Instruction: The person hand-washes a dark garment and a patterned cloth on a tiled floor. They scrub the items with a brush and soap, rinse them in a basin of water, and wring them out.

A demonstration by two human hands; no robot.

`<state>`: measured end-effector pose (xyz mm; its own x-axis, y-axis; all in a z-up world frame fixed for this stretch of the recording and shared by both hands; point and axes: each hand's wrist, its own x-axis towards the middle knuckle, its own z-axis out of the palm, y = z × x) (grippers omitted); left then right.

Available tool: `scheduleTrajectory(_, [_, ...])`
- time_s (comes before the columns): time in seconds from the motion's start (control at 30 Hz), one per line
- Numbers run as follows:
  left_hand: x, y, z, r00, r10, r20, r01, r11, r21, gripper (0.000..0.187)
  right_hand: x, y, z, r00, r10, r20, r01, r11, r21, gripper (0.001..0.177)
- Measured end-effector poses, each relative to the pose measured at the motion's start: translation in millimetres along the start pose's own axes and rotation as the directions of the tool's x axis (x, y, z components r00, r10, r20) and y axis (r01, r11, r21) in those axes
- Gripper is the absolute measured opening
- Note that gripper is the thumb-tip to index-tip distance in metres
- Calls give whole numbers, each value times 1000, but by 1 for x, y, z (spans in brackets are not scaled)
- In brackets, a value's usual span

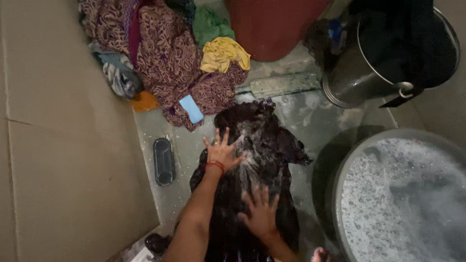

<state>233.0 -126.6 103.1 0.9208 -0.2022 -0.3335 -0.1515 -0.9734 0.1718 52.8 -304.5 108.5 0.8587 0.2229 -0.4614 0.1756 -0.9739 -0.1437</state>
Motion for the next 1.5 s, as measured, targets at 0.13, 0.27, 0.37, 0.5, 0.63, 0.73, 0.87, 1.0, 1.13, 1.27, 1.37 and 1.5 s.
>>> scheduleTrajectory(0.13, [-21, -11, 32, 980, 136, -148, -138, 990, -6, 93, 52, 29, -18, 990, -73, -124, 64, 995, -75, 68])
scheduleTrajectory(0.27, [-150, -26, 71, 887, 461, -12, -461, 887, -21, 103, 154, 89, -37, 978, 6, -209, -13, 999, -35, 64])
scheduleTrajectory(0.37, [-182, -8, 81, 913, 368, 177, -348, 928, -132, 99, 179, 111, -35, 986, 50, -157, -66, 993, -99, 65])
scheduleTrajectory(0.5, [-111, 15, 72, 982, 186, -44, -191, 969, -157, 91, 147, 94, 6, 888, -26, -459, 30, 1000, 1, 78])
scheduleTrajectory(0.63, [-7, 22, 34, 1000, -19, -9, 18, 993, -116, 92, 9, 42, 68, 867, 107, -487, -112, 994, 18, 76])
scheduleTrajectory(0.73, [22, 22, 20, 999, -37, 10, 38, 990, -135, 90, 0, 50, 59, 933, 277, -230, -295, 954, -48, 80])
scheduleTrajectory(0.87, [-11, -20, 31, 963, 260, -67, -265, 961, -77, 85, 120, 136, -9, 926, 323, -196, -323, 946, 33, 65])
scheduleTrajectory(1.0, [-104, -35, 73, 955, 287, -81, -290, 957, -32, 71, 204, 154, -42, 889, 296, -350, -303, 952, 35, 66])
scheduleTrajectory(1.13, [-142, -6, 107, 976, 37, -215, -54, 996, -72, 67, 159, 64, 16, 921, -55, -386, 23, 996, -89, 68])
scheduleTrajectory(1.27, [-122, -14, 112, 995, 96, 7, -95, 994, -60, 70, 116, 78, 13, 908, -238, -345, 169, 961, -217, 69])
scheduleTrajectory(1.37, [-100, -63, 101, 943, 148, -296, -154, 988, 2, 77, 108, 104, -13, 945, -142, -293, 121, 989, -89, 73])
scheduleTrajectory(1.5, [-101, -134, 60, 766, -294, -572, 364, 931, 9, 80, 59, 149, -53, 498, 56, -866, 163, 974, 157, 42])
